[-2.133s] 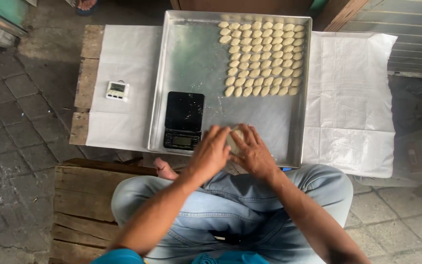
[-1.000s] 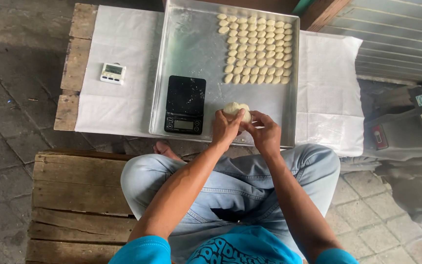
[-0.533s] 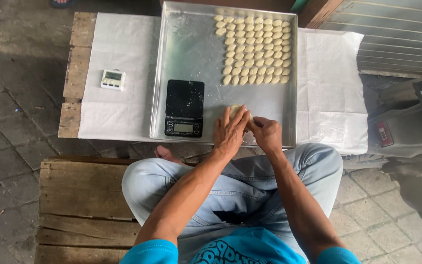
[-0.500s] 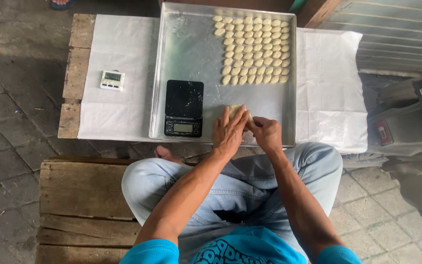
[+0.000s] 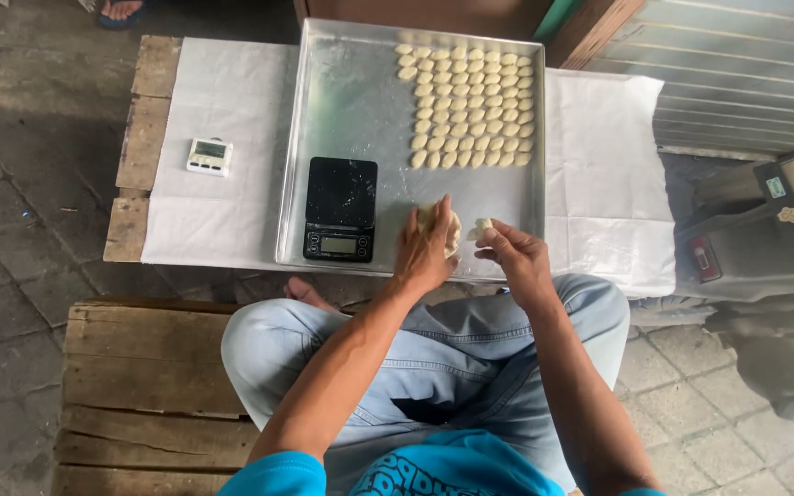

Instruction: Shaping small portions of dough into balls and arranging them on a metal tray

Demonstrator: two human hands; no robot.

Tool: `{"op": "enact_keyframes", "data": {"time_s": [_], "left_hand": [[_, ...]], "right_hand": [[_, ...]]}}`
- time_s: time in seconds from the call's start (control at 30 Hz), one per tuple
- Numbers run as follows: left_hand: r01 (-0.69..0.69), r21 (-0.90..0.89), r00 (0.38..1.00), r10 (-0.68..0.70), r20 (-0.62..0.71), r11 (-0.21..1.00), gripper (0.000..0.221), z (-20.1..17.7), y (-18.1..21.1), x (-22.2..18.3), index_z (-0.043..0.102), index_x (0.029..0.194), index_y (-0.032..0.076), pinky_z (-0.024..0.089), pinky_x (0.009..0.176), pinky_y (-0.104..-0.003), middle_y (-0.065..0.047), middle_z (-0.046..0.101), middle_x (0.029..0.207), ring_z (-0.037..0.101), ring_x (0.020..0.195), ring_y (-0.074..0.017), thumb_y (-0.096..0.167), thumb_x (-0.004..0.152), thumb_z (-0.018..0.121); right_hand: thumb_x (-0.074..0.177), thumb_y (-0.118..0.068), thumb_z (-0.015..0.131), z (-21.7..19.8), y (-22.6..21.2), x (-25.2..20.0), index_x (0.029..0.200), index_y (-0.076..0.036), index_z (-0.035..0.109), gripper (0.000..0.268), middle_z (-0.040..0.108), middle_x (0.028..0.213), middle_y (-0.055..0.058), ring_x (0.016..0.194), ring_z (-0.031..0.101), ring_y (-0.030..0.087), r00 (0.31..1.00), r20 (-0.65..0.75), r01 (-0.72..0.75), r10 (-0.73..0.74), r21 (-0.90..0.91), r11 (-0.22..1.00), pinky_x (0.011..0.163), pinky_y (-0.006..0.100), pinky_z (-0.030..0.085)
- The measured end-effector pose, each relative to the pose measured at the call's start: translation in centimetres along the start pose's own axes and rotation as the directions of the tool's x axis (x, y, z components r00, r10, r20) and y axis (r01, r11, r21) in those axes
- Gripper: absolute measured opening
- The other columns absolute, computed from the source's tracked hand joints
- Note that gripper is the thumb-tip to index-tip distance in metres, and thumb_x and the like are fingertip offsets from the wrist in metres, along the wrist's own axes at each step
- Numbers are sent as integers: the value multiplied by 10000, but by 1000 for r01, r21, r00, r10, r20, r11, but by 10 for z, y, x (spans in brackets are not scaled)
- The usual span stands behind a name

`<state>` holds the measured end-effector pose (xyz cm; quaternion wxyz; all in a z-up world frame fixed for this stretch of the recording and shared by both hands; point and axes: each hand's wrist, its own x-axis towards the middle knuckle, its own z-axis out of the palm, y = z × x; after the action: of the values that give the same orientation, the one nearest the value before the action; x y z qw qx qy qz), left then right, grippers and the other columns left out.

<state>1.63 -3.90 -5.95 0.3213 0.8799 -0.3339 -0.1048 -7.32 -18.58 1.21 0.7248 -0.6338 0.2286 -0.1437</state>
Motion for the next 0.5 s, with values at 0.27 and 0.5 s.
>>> {"op": "enact_keyframes", "data": {"time_s": [0.27,0.5], "left_hand": [[-132,-104,970,107,-218,986,403,-11,17,-3,628,1287,265,591,897,-412,17,611,1237,627,1156,-288,274,901,745],[13,-284,938,-110,-327,959,125,-27,-20,21,726,1044,226,589,851,-427,-26,694,955,723,971,-304,213,933,671]], "right_hand": [[960,-176,497,3,-1,-13,1394,45,607,499,721,1116,172,1041,701,315,951,205,-263,231,149,953,950,479,549],[999,-217,631,15,-32,-25,1224,47,703,354,755,1054,243,746,761,360,993,-2,-118,121,-243,963,629,384,602]]}}
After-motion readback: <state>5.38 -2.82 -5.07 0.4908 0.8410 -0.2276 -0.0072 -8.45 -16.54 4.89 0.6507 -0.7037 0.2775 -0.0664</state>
